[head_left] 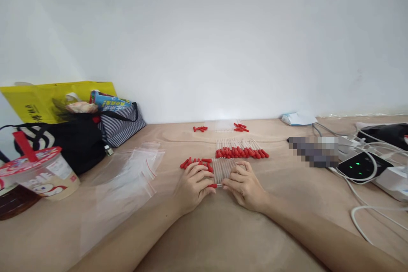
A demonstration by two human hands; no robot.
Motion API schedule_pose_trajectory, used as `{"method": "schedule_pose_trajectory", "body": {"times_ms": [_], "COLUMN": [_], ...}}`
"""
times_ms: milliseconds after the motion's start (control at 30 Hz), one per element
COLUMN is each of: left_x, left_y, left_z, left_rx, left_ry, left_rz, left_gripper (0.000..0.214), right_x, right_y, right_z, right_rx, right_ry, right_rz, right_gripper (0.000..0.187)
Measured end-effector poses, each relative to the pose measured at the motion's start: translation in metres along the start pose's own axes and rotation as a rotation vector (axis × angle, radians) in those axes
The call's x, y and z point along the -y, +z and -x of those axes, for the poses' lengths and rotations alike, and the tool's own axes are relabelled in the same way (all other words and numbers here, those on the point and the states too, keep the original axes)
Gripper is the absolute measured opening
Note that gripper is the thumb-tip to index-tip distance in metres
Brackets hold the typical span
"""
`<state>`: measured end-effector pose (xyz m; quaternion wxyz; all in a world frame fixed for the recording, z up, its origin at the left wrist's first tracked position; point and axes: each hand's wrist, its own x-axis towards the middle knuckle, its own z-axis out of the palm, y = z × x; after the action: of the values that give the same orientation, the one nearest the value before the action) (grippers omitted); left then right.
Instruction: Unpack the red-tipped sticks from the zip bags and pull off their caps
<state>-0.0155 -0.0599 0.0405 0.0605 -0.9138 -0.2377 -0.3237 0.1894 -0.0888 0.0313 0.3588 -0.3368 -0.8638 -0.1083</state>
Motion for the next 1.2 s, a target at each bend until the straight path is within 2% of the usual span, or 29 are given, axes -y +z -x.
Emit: {"method": "schedule_pose_trajectory", "body": {"times_ms": [500, 667, 800, 900, 1067, 1200], "left_x": [-0.006, -0.003, 0.009, 0.018, 0.039, 0.053], "left_y": [-0.008, -0.012, -0.018, -0.018, -0.011, -0.006], "left_z": [0.000, 0.003, 0.013, 0.017, 0.018, 0.018], "left_rx": [0.001, 0.001, -0.129, -0.205, -0.390, -0.433], "left_ry": [0.043, 0.014, -0.144, -0.295, -0.589, -0.695], "left_rz": [-0.020, -0.013, 0.005, 0.039, -0.053, -0.039], "left_gripper": [0.019, 0.020, 0.020, 0.020, 0.025, 0.029], "right_x": [0.001, -0.002, -0.017, -0.026, -0.032, -0.034], "right_y": [-0.003, -0.009, -0.017, -0.014, -0.001, 0.002], "right_z": [0.004, 0.007, 0.017, 0.022, 0.022, 0.018], "right_rx": [-0.009, -0.014, -0.023, -0.058, -0.061, -0.067], "right_ry": [-0.014, -0.015, 0.143, 0.264, 0.392, 0.437], "right_rz": [0.016, 0.006, 0.058, 0.068, 0.057, 0.053], "right_gripper": [0.020, 0.021, 0.022, 0.023, 0.024, 0.026]}}
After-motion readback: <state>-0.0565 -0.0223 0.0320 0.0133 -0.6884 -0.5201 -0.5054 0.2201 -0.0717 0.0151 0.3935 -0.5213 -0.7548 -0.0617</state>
